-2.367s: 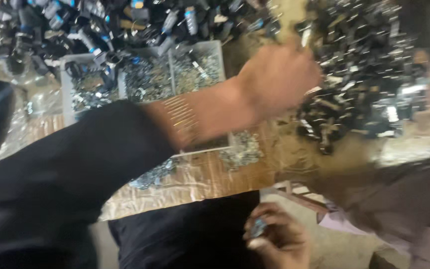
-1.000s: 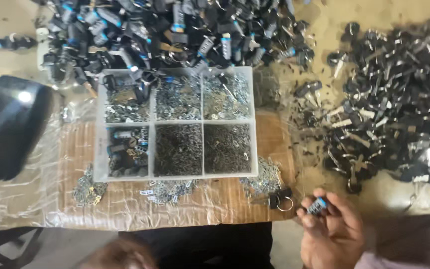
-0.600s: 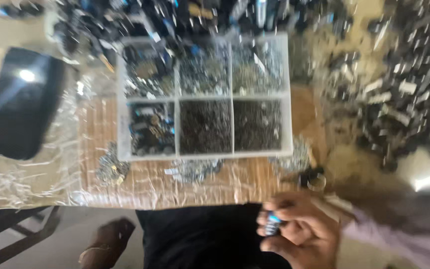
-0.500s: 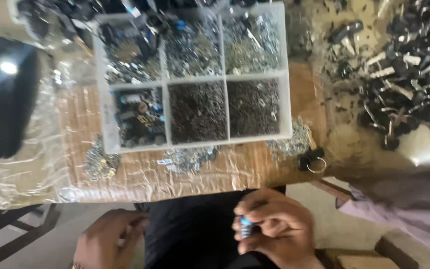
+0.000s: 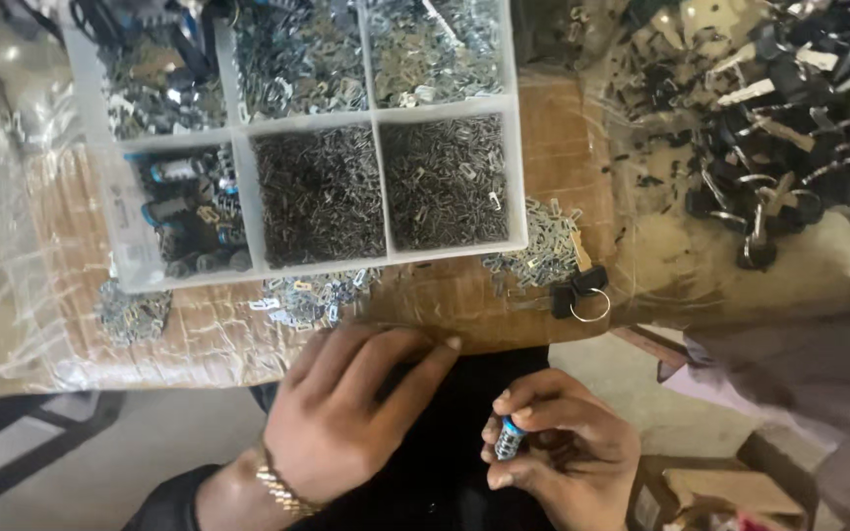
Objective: The person picks small metal pins from a compartment organizer box and presses them into a padlock cylinder held in the other hand, assembling lock cores one at a time at a workbench covered with lock parts and keys.
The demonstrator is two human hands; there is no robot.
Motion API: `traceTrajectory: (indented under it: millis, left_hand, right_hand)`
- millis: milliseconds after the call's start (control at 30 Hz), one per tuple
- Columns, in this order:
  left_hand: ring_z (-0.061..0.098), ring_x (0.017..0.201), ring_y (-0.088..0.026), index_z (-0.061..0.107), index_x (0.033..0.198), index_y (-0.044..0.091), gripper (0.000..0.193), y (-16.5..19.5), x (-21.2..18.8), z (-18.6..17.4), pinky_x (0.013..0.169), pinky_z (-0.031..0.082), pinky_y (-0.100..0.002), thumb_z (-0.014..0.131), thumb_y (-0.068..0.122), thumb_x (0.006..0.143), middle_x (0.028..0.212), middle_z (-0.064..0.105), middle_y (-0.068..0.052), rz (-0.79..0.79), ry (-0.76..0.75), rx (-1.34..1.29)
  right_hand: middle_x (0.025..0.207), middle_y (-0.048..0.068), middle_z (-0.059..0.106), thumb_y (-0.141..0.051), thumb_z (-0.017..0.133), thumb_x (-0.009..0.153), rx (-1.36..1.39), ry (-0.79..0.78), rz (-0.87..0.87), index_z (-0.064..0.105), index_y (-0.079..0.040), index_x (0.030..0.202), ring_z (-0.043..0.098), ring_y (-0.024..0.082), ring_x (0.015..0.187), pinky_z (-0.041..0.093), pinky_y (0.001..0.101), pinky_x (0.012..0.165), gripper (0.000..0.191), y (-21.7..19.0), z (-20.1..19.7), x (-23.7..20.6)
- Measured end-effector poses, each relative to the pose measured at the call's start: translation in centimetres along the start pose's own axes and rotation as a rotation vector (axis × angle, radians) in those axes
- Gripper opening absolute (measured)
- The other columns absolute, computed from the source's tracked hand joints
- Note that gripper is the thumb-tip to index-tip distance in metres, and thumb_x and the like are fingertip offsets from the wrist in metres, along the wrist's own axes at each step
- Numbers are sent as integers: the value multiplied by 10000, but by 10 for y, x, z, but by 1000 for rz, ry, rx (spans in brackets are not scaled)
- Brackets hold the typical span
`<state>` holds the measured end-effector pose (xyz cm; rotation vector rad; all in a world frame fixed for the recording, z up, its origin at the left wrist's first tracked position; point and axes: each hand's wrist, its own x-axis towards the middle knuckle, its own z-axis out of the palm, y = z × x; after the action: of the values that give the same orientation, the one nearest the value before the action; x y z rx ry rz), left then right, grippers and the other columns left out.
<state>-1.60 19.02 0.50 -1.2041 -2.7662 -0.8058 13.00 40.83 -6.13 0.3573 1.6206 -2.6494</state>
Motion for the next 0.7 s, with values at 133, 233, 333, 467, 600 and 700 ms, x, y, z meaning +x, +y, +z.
traceTrajectory:
  millis: [133, 233, 333, 467, 600, 700]
  left_hand:
    - [649, 1007, -225, 764, 1134, 156, 378, -4, -23, -15, 826, 547, -373, 741, 111, 760, 1120, 656, -26, -145, 93, 49]
    - [647, 1016, -253, 771, 1128, 140, 412, -13, -43, -32, 845, 555, -386, 744, 53, 725, 1126, 653, -43, -224, 130, 113]
    - [655, 1036, -260, 762, 1145, 132, 407, -12, -50, -36, 875, 566, -385, 748, 42, 749, 1135, 653, -50, -297, 174, 132]
    - [643, 996, -294, 783, 1211, 108, 465, -11, -52, -22, 839, 551, -403, 780, 196, 754, 1073, 627, -104, -295, 148, 202]
    - [659, 1019, -300, 751, 1175, 79, 426, -28, -61, -13, 859, 583, -400, 752, 123, 752, 1107, 655, -108, -174, 262, 143]
    - [673, 1044, -282, 755, 1103, 116, 378, -49, -66, -11, 868, 593, -397, 735, 143, 726, 1090, 662, -91, 6, 330, 112]
  right_hand:
    - [1221, 263, 629, 160, 825, 811, 33, -82, -108, 678, 32, 1201, 725, 272, 991, 695, 406, 793, 436, -3, -9, 13]
    - [1237, 266, 619, 144, 809, 833, 8, -172, -78, 677, 26, 1213, 724, 268, 1014, 698, 411, 808, 419, -2, -5, 25]
    - [1221, 265, 632, 157, 820, 821, 9, -210, -55, 688, 25, 1214, 729, 269, 1010, 703, 404, 790, 435, 5, 16, 35]
    - [1177, 268, 644, 157, 837, 800, 51, -205, -38, 688, 45, 1175, 744, 291, 951, 708, 395, 736, 420, 7, 40, 48]
    - [1006, 324, 603, 116, 701, 832, 476, -75, 995, 664, 146, 1035, 738, 441, 978, 678, 602, 863, 209, 7, 26, 60]
    - [1181, 344, 622, 106, 636, 952, 180, -310, 47, 668, 144, 1127, 725, 422, 1025, 664, 591, 907, 182, 25, 24, 56]
